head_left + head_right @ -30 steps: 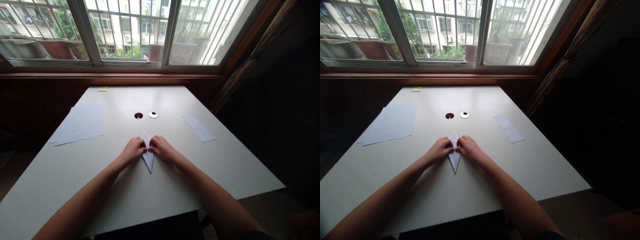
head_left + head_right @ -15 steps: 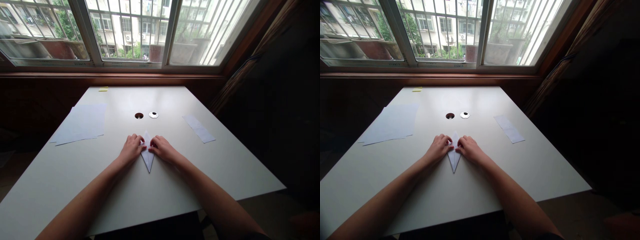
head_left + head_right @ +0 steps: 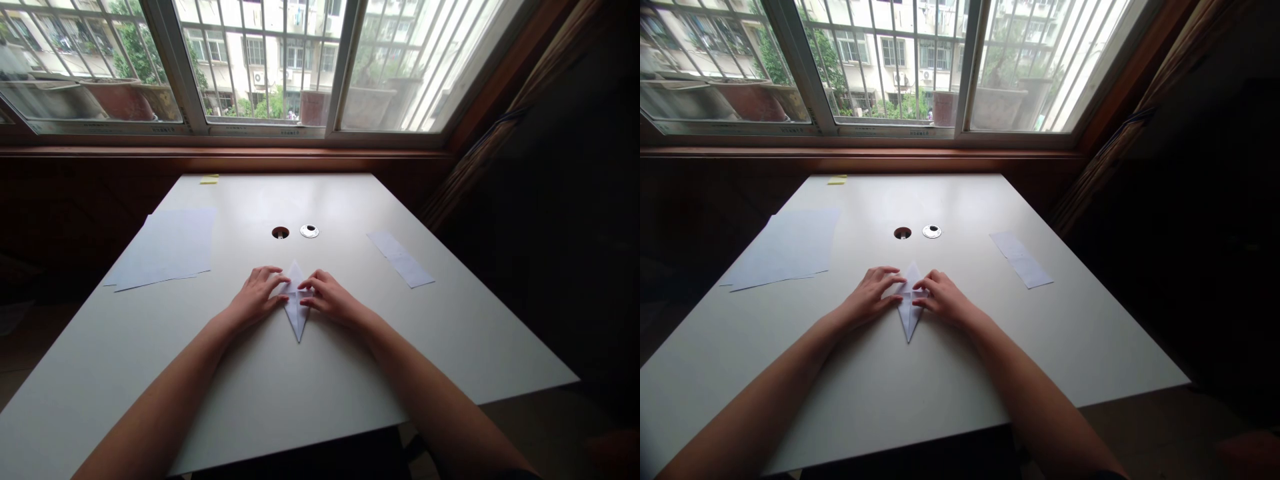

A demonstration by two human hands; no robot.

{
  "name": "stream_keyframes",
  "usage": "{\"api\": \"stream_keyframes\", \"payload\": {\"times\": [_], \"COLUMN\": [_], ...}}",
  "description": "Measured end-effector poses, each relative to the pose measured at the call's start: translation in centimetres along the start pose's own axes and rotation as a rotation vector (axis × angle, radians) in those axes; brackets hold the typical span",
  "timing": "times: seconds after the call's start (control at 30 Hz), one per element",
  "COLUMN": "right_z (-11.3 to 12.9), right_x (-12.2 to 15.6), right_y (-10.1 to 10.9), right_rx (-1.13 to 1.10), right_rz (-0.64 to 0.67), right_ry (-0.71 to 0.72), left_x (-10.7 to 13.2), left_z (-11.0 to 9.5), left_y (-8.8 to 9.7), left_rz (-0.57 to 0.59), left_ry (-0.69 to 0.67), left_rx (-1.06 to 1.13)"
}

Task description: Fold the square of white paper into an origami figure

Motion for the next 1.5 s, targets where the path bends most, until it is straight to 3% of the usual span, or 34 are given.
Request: {"api": "stream_keyframes", "payload": {"times": [0.23, 0.47, 0.7, 1.03, 1.2, 1.5], "right_z": [-0.2, -0.3, 0.0, 2.1, 3.2, 2.3], "right_x": [0.0, 0.0, 0.1, 0.9, 1.0, 0.7], "right_y": [0.1, 0.2, 0.4, 2.1, 1.8, 1.3], "right_rx": [-0.055, -0.106, -0.097, -0.079, 0.010, 0.163], "right_rz": [0.083, 0.074, 0.051, 0.133, 0.122, 0.077], "right_ry": [0.014, -0.047, 0.042, 0.158, 0.205, 0.224], "left_x": [-0.1, -0.2, -0.1, -0.2, -0.2, 0.2], "left_z": [-0.1, -1.0, -1.1, -0.9, -0.6, -1.8], "left_y": [0.7, 0.8, 0.8, 0.9, 1.0, 1.5], "left_rz": [-0.075, 0.020, 0.116, 0.044, -0.024, 0.074], "left_ry": [-0.007, -0.145, -0.135, -0.164, -0.220, -0.295], "left_rx": [-0.009, 0.126, 0.213, 0.179, 0.079, 0.030]}}
Point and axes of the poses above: each hand's wrist, its own x-axis away from the middle knuckle, its own y-axis out of the back of the hand, z = x × y, the point moved 6 cm from there along -x, towards the middle knuckle, and after that the axes turned 8 degrees about x, right-handed, at the moved point
